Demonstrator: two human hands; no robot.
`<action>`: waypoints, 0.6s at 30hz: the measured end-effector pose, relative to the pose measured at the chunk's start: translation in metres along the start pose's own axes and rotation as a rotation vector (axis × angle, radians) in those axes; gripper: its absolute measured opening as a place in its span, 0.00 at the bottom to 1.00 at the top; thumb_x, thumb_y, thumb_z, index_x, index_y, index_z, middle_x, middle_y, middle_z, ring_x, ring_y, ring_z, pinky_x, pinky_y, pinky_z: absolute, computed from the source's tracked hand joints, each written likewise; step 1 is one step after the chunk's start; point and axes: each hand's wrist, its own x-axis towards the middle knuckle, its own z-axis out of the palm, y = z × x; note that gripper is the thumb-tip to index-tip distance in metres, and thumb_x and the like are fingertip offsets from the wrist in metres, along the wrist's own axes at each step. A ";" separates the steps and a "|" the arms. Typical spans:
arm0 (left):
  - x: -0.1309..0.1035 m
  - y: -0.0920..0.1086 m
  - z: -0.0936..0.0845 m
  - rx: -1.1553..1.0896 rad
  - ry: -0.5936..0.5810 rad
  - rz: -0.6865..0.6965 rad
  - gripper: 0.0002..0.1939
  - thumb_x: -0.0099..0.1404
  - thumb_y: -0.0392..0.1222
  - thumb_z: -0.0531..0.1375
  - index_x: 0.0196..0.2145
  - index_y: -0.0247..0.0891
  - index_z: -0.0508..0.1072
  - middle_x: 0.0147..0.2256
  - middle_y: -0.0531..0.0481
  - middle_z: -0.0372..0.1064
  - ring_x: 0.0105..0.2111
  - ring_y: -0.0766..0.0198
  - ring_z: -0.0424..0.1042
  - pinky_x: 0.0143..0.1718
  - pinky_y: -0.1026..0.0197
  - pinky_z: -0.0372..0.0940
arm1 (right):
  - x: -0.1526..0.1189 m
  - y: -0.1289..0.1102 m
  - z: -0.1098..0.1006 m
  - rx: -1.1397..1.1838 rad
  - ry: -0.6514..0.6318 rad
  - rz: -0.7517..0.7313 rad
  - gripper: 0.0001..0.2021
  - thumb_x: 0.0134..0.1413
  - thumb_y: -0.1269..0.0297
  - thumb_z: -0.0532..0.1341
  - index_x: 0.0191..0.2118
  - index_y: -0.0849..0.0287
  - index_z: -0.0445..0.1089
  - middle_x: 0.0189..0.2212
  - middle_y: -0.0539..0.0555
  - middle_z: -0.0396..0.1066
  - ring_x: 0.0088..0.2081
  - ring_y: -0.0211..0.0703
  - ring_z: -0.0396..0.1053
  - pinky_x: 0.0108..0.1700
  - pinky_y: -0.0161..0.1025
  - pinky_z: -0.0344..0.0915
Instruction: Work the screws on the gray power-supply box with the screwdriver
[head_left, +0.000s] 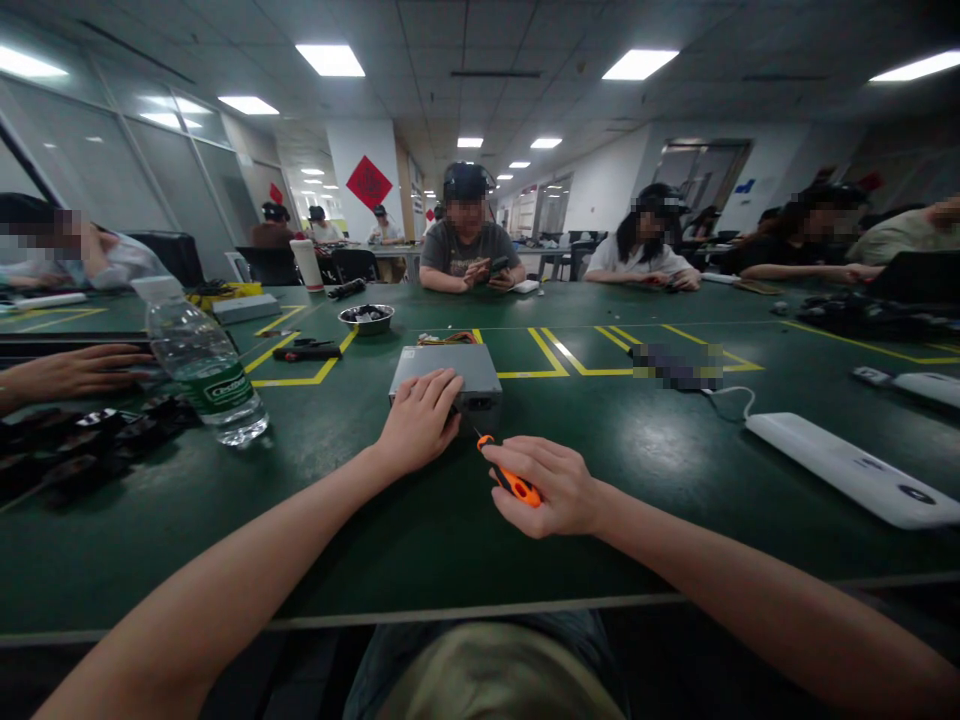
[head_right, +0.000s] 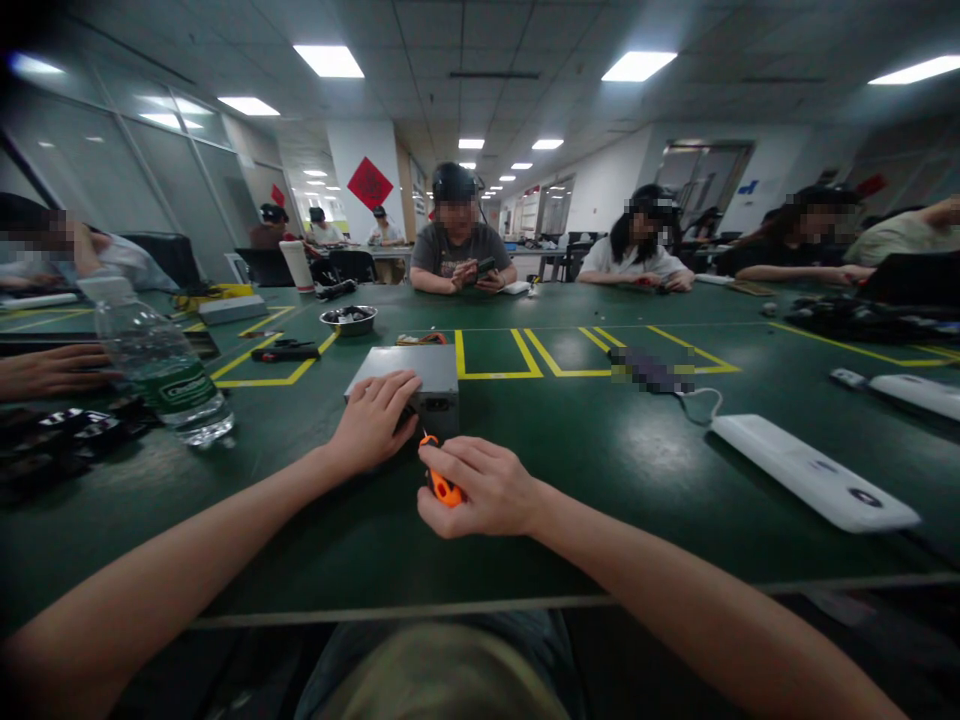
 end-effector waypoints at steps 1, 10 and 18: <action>0.000 0.000 0.000 0.001 0.002 0.001 0.23 0.63 0.41 0.51 0.55 0.34 0.59 0.56 0.40 0.58 0.55 0.52 0.57 0.52 0.49 0.53 | -0.001 0.001 0.001 -0.019 0.002 -0.010 0.07 0.49 0.70 0.55 0.37 0.61 0.66 0.30 0.52 0.73 0.29 0.37 0.71 0.37 0.33 0.72; 0.000 0.000 -0.001 -0.002 -0.007 0.000 0.23 0.63 0.41 0.50 0.55 0.35 0.59 0.56 0.40 0.58 0.55 0.51 0.57 0.52 0.49 0.53 | -0.004 0.004 0.003 -0.076 -0.014 -0.047 0.06 0.48 0.72 0.57 0.35 0.61 0.67 0.31 0.53 0.73 0.30 0.37 0.70 0.37 0.34 0.71; 0.000 0.000 0.000 -0.003 -0.005 -0.003 0.23 0.63 0.41 0.50 0.55 0.36 0.59 0.56 0.40 0.58 0.55 0.51 0.57 0.52 0.49 0.53 | -0.011 0.004 0.006 -0.062 -0.047 -0.065 0.05 0.48 0.71 0.57 0.32 0.55 0.65 0.33 0.50 0.71 0.30 0.35 0.66 0.35 0.34 0.69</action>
